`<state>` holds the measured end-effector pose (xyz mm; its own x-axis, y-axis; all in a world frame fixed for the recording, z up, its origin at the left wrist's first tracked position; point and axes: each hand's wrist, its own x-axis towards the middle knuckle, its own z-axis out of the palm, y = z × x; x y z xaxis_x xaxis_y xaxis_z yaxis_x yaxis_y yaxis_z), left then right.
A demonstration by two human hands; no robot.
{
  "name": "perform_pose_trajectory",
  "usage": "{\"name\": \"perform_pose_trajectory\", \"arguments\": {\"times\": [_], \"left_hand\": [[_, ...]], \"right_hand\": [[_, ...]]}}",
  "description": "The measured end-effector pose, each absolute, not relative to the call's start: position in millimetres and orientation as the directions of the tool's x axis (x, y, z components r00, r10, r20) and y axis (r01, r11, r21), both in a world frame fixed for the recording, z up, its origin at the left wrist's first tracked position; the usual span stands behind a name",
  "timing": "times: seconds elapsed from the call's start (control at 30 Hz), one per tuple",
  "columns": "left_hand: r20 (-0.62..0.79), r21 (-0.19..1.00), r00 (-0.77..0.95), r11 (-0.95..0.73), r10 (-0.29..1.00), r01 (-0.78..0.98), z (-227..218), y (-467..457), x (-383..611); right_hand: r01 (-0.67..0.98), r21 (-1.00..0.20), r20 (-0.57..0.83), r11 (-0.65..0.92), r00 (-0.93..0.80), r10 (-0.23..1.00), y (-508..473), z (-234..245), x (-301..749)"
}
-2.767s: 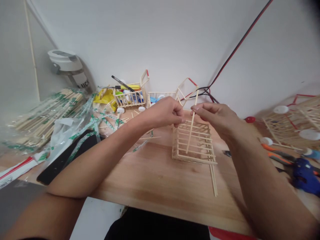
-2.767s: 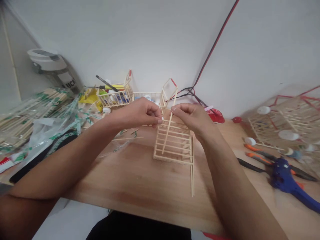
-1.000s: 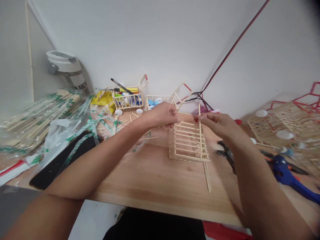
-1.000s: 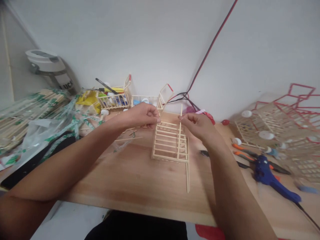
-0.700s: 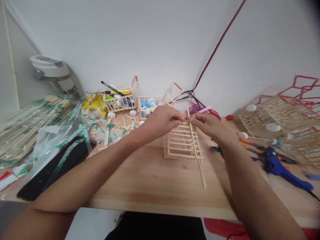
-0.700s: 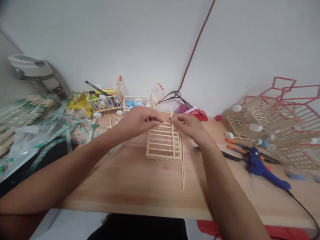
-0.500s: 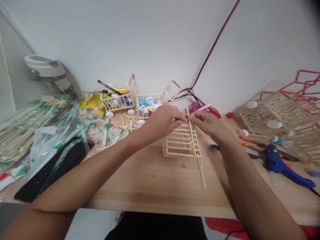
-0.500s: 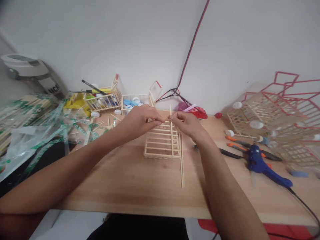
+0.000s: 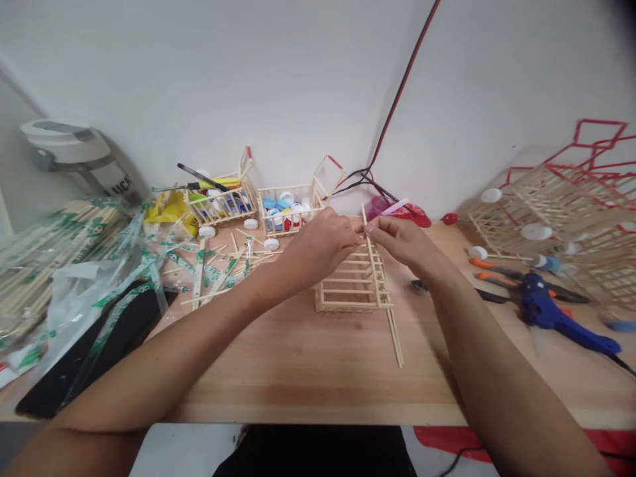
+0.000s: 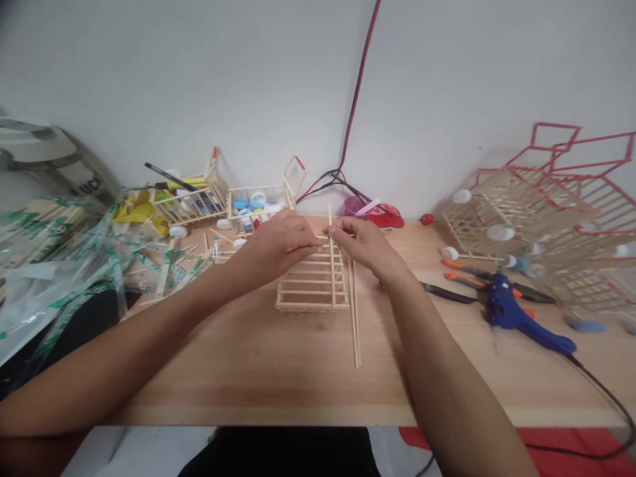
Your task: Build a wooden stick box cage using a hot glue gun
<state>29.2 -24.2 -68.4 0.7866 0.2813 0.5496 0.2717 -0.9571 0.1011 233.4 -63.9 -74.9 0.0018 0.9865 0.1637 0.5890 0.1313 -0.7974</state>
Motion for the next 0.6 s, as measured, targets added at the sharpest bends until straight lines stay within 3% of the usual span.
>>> {"name": "perform_pose_trajectory", "arguments": {"times": [0.2,0.6], "left_hand": [[0.545,0.075,0.780,-0.945,0.307,0.319,-70.5,-21.5,30.4],[0.554,-0.038,0.800,-0.953,0.231,0.302,-76.8,-24.7,34.3]], "right_hand": [[0.577,-0.802,0.180,0.154,-0.012,0.984,-63.5,-77.8,234.1],[0.566,-0.809,0.167,0.158,-0.037,0.985,-63.8,-79.1,235.2]]}}
